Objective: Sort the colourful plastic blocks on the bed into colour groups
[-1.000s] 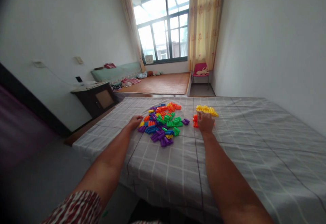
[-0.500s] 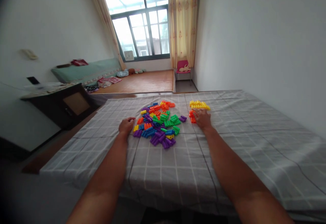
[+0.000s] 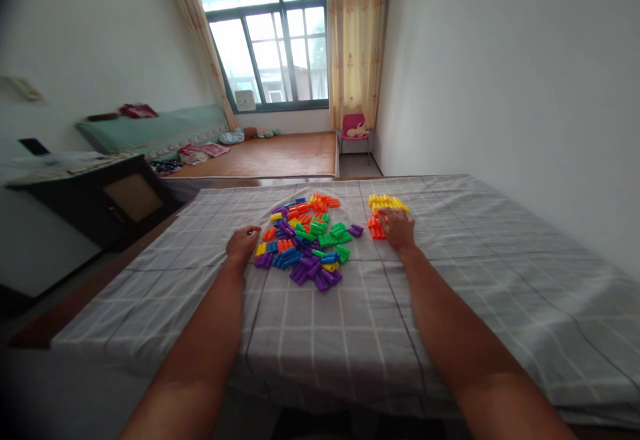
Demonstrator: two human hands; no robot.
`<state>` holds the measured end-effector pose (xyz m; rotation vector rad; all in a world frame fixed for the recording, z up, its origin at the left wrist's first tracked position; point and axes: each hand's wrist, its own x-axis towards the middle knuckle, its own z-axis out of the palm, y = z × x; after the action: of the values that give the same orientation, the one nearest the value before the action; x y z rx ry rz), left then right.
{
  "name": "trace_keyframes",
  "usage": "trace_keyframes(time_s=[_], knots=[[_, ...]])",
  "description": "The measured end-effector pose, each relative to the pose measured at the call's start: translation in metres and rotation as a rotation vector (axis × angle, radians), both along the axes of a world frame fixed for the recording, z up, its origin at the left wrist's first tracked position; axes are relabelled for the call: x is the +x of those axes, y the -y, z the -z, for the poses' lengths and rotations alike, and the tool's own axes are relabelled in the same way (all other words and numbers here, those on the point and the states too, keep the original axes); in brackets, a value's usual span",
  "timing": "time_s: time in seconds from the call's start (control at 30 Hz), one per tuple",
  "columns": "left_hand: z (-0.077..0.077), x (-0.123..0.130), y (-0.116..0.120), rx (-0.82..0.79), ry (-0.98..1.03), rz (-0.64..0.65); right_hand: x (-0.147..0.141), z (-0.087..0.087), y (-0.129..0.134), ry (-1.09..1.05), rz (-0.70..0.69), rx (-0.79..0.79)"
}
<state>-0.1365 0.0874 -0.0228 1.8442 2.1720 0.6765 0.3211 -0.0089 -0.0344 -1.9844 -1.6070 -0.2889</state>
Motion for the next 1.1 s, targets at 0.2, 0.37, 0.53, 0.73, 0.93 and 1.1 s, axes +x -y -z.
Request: trace_keyframes(time_s=[0.2, 0.37, 0.53, 0.73, 0.93, 1.1], knots=[[-0.001, 0.001, -0.001, 0.008, 0.001, 0.002, -0.001, -0.002, 0.005, 0.076, -0.081, -0.035], [0.001, 0.000, -0.001, 0.014, 0.003, 0.003, -0.005, -0.004, 0.006, 0.097, -0.124, -0.024], [0.003, 0.000, -0.002, 0.010, -0.004, 0.001, -0.005, -0.005, 0.006, 0.083, -0.138, -0.049], [0.003, 0.001, -0.001, 0.029, 0.001, 0.014, -0.004, 0.002, 0.003, 0.054, -0.091, -0.049], [0.000, 0.003, 0.001, -0.029, 0.010, 0.009, 0.004, 0.005, 0.005, 0.009, -0.088, 0.037], [0.002, 0.005, 0.001, -0.007, 0.027, 0.017, -0.012, -0.008, 0.007, 0.007, -0.054, 0.172]])
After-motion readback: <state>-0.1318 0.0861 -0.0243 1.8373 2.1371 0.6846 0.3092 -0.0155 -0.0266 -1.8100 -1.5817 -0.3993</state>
